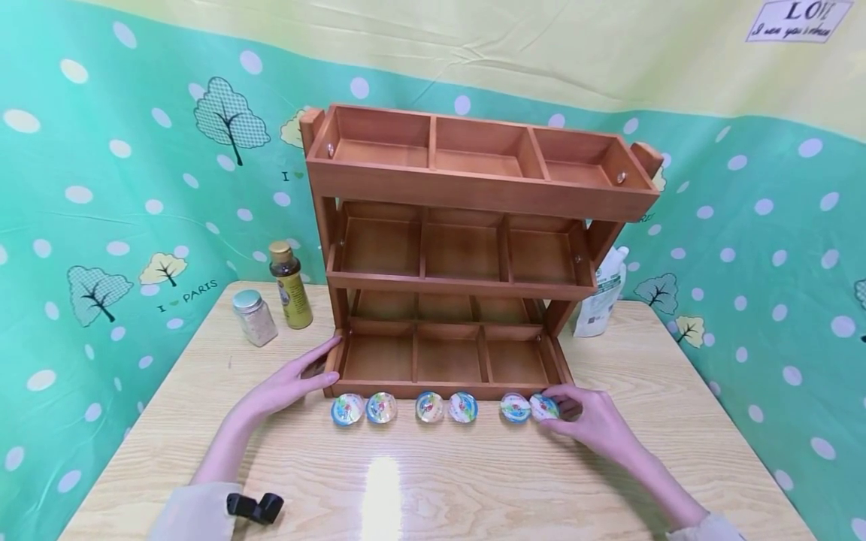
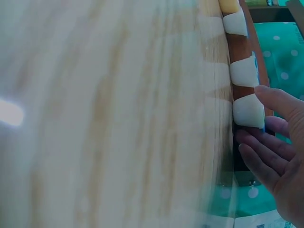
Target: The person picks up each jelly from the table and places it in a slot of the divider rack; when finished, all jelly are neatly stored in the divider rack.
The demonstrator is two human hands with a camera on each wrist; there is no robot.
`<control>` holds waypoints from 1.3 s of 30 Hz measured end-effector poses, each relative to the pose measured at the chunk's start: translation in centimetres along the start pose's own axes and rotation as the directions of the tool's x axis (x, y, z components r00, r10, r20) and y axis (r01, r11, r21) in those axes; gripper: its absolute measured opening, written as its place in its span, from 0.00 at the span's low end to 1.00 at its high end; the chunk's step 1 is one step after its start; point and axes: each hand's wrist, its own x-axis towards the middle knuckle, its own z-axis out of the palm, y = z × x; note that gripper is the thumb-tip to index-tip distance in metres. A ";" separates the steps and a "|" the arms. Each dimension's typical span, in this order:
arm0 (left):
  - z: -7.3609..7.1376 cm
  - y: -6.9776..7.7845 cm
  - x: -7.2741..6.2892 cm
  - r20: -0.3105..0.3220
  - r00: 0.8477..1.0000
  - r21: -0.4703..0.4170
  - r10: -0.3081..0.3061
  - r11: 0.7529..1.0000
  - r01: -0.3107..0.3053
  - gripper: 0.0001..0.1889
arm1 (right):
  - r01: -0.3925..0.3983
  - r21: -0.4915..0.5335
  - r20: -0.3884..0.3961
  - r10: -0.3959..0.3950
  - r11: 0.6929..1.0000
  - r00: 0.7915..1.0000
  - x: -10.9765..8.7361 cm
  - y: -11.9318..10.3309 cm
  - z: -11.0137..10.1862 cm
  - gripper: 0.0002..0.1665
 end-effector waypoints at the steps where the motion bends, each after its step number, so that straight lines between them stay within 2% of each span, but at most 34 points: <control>1: 0.0 0.0 0.0 0.001 1.000 -0.001 0.002 1.000 -0.002 0.39 | -0.003 0.003 0.002 0.003 1.000 1.000 0.0 0.0 0.0 0.25; 5: 0.1 -0.3 0.2 0.001 1.000 -0.002 -0.007 1.000 0.007 0.39 | -0.021 0.002 0.013 0.021 1.000 1.000 -0.1 -0.1 -0.2 0.27; 12: 0.3 -0.8 0.3 0.011 0.999 -0.063 -0.040 0.997 0.041 0.38 | -0.076 0.015 0.073 0.075 0.997 0.995 0.0 -0.2 -1.1 0.29; 21: 0.3 -0.2 0.2 -0.011 1.000 -0.026 -0.028 0.999 0.028 0.39 | -0.005 0.130 0.135 -0.013 0.992 0.991 0.6 -0.6 -3.1 0.26; 30: 0.5 -0.3 0.2 -0.010 1.000 -0.066 -0.019 0.998 0.019 0.39 | 0.023 0.133 0.140 -0.042 0.991 0.989 2.7 -1.5 -4.7 0.28; 35: 0.4 -0.3 0.2 -0.008 1.000 -0.058 -0.024 0.998 0.023 0.39 | 0.022 0.115 0.149 -0.039 0.993 0.988 4.5 -2.7 -4.7 0.26; 39: 0.4 -0.4 0.3 -0.006 1.000 -0.069 -0.017 0.997 0.016 0.39 | 0.016 0.143 0.175 -0.041 0.990 0.984 6.2 -3.9 -4.2 0.27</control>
